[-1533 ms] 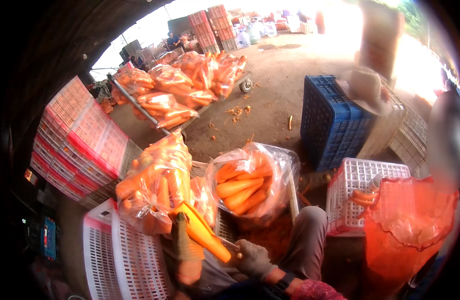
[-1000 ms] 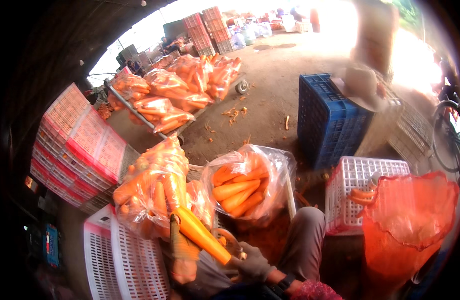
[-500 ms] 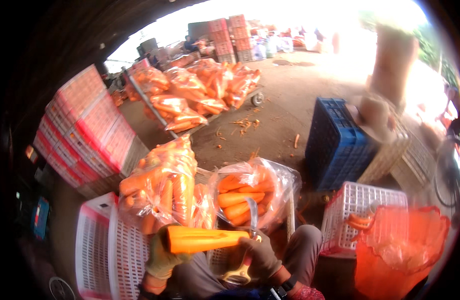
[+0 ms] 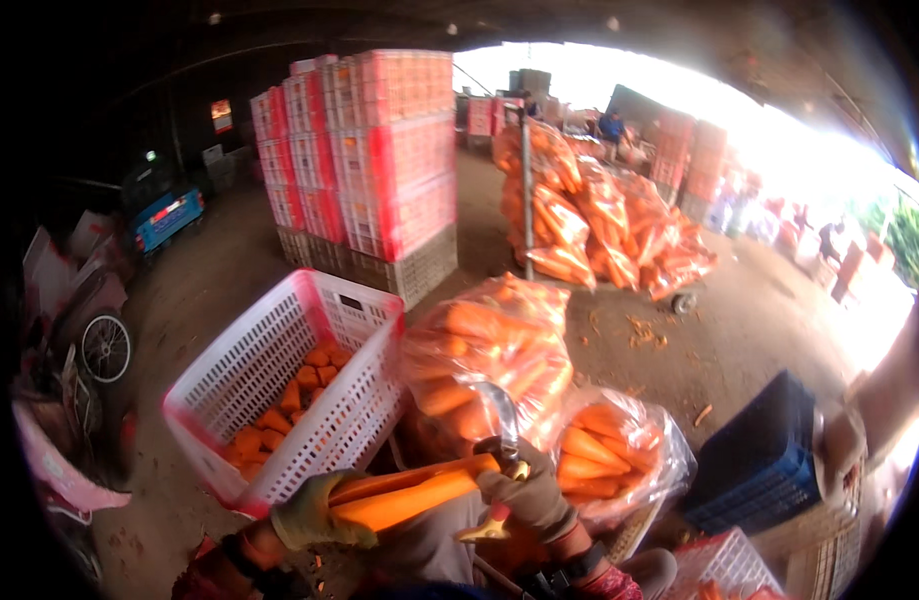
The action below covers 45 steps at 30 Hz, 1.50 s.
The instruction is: The person peels large carrots using a handheld blade and then cuts them into smaller pieces, placing the pieces into a white plastic crate.
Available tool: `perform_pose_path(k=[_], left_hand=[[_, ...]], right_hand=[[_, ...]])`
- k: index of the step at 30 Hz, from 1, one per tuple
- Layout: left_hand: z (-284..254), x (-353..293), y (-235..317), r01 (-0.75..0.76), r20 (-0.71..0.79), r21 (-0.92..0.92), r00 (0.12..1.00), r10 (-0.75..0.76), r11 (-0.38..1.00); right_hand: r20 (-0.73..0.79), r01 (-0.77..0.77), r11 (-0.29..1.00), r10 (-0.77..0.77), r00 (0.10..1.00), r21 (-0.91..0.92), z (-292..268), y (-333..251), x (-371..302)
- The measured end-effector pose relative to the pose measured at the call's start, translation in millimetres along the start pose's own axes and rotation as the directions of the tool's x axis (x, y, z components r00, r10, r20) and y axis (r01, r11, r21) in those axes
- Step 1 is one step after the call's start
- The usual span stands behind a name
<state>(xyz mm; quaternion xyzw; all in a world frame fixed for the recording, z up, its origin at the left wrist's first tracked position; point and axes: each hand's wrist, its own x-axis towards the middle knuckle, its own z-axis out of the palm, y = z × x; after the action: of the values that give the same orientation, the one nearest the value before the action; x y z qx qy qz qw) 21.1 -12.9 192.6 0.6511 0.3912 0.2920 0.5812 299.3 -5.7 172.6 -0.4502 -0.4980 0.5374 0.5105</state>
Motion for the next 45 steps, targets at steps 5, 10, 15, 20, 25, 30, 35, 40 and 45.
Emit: perform_pose_path(k=[5, 10, 15, 20, 25, 30, 35, 40, 45], left_hand=[[-24.6, -57.0, -1.2, 0.092, -0.155, -0.556, 0.965, -0.212, 0.826], [-50.5, -54.1, -48.7, -0.035, -0.070, -0.803, 0.997, -0.036, 0.595], [-47.3, -77.4, -44.3, -0.313, -0.357, -0.642, 0.930, 0.088, 0.700], [-84.0, -75.5, -35.4, -0.279, -0.644, 0.068, 0.721, 0.256, 0.958], [-79.3, -82.4, -45.1, -0.385, -0.439, -0.890, 0.870, -0.226, 0.245], [-105.6, -83.0, -51.1, -0.269, -0.801, -0.150, 0.597, 0.043, 0.951], [-124.5, -96.9, -31.2, -0.466, -0.726, -0.500, 0.685, -0.059, 0.730], [-104.8, -96.3, -17.2, -0.469, -0.561, -0.823, 0.760, -0.328, 0.321], [-106.6, -88.7, -30.6, -0.427, -0.646, -0.537, 0.762, -0.029, 0.728]], right_hand=[[0.035, 0.400, 0.901, -0.400, 0.916, -0.167, 74.1, 3.7, 27.2], [0.403, 0.723, 0.130, -0.757, 0.515, -0.679, 92.8, 19.3, 40.1], [0.438, 0.752, 0.129, -0.744, 0.505, -0.646, 142.9, 28.7, 78.7], [0.401, 0.618, 0.186, -0.613, 0.681, -0.764, 176.8, 22.1, 78.3], [0.367, 0.601, 0.161, -0.660, 0.655, -0.783, 212.7, 11.5, 98.1], [0.667, 0.715, 0.340, -0.266, 0.696, -0.611, 187.6, 32.1, 144.3], [0.698, 0.807, -0.132, -0.592, 0.401, -0.576, 234.0, -30.8, 102.6], [0.699, 0.596, -0.391, -0.217, 0.681, -0.702, 243.0, 7.8, 89.6], [0.238, 0.356, 0.560, -0.275, 0.931, -0.748, 224.5, 42.6, 89.0]])
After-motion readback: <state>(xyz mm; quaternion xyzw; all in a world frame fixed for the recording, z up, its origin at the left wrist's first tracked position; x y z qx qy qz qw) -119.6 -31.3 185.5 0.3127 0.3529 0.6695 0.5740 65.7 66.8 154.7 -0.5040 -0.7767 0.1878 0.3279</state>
